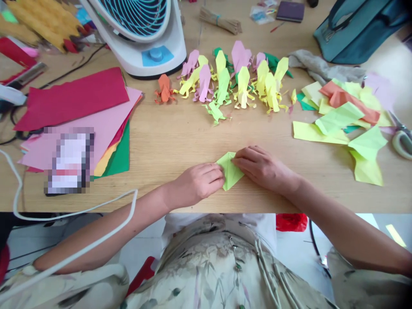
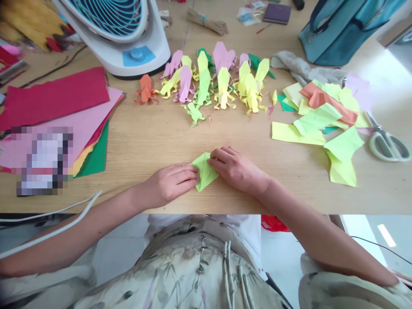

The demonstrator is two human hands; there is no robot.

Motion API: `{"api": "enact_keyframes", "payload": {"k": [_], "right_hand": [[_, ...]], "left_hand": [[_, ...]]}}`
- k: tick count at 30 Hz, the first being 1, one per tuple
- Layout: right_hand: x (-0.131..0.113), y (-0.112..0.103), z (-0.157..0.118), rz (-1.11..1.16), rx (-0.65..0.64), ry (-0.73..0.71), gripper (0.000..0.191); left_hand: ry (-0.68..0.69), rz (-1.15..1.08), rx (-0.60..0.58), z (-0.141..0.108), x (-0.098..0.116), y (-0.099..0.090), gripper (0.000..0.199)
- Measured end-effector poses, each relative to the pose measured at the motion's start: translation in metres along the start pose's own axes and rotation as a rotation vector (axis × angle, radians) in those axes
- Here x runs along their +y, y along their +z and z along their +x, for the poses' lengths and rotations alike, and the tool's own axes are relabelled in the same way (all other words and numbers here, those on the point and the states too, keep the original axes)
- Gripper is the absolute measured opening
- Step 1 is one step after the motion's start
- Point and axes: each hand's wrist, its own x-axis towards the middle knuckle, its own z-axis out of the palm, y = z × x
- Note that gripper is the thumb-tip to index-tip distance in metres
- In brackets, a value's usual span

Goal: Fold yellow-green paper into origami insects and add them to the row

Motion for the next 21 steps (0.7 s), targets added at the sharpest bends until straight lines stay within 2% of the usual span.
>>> {"api": "enact_keyframes", "payload": {"k": [5,10,21], "right_hand": [[-0.024,-0.002,-0.005,0.013,0.026,0.141,0.021],[-0.042,0.010,-0.013,0.041,0.119,0.280,0.025],[-0.044,0.017,-0.013,0.038,0.144,0.305,0.028]], "left_hand": [[0.012,0.015,-0.006,-0.002,0.002,0.000,0.022],[-0.001,-0.028,0.016,-0.002,0.002,-0.001,0.020],[-0.048,-0.146,0.023,-0.006,0.000,0.003,0.017]]}}
